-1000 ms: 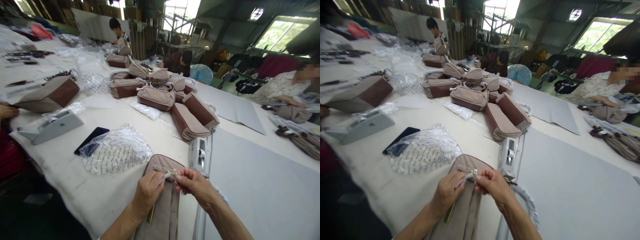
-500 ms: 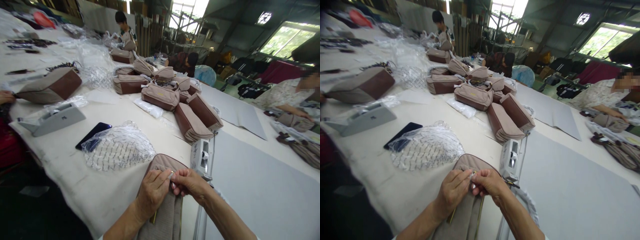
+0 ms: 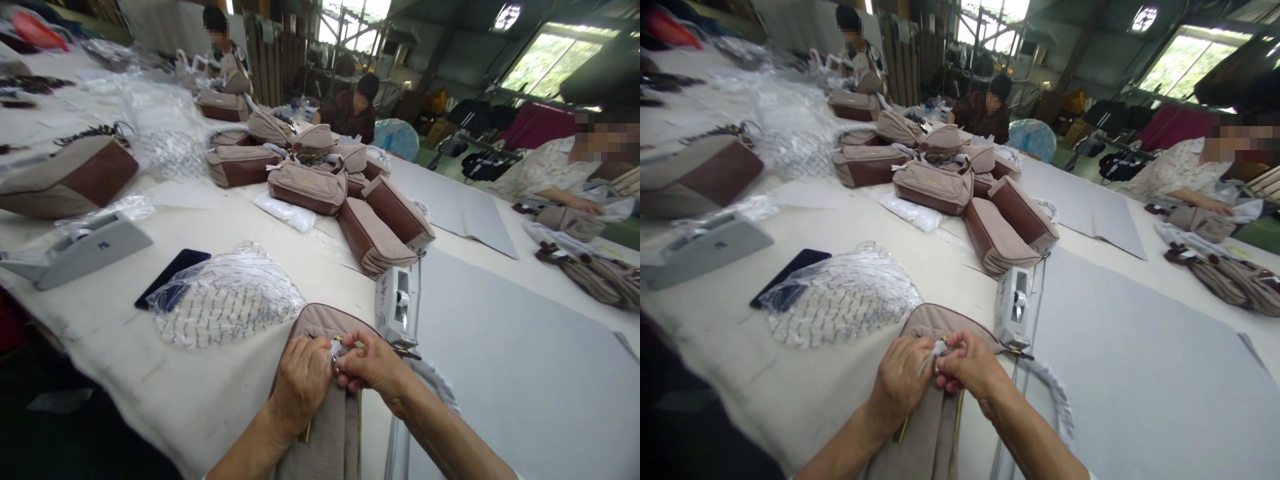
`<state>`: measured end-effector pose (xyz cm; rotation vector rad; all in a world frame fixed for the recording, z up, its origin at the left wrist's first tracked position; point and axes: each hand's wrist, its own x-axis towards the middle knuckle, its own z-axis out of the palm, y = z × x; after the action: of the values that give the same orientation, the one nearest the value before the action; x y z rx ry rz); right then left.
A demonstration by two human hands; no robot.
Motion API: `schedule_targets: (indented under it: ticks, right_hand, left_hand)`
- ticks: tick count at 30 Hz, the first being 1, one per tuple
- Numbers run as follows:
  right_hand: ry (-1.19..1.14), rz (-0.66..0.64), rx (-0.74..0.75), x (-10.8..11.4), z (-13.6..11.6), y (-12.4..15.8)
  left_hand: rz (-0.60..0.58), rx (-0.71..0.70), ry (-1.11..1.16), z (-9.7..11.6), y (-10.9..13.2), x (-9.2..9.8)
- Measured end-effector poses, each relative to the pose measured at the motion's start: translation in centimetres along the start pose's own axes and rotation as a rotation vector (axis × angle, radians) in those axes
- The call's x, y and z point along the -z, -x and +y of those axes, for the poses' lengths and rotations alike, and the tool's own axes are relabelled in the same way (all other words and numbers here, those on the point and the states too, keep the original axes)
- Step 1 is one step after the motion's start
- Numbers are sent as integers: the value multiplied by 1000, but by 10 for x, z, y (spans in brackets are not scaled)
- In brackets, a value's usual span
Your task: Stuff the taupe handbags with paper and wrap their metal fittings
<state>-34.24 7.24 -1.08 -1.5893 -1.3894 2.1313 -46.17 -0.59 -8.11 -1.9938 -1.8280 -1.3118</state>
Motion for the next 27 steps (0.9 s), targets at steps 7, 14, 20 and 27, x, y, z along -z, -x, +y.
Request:
schedule_targets:
  ticks: [7,14,20,27]
  right_hand:
    - [-74,27,8,-2,7,-1]
    - [-54,81,71,-7,18,-4]
    - [47,184,220,-16,36,-7]
    - [296,294,409,-21,46,-8]
  left_hand:
    - [-89,214,193,4,6,4]
    - [-275,744,596,12,0,15]
    - [-325,1059,850,15,0,10]
    - [-350,1128,837,13,-5,11]
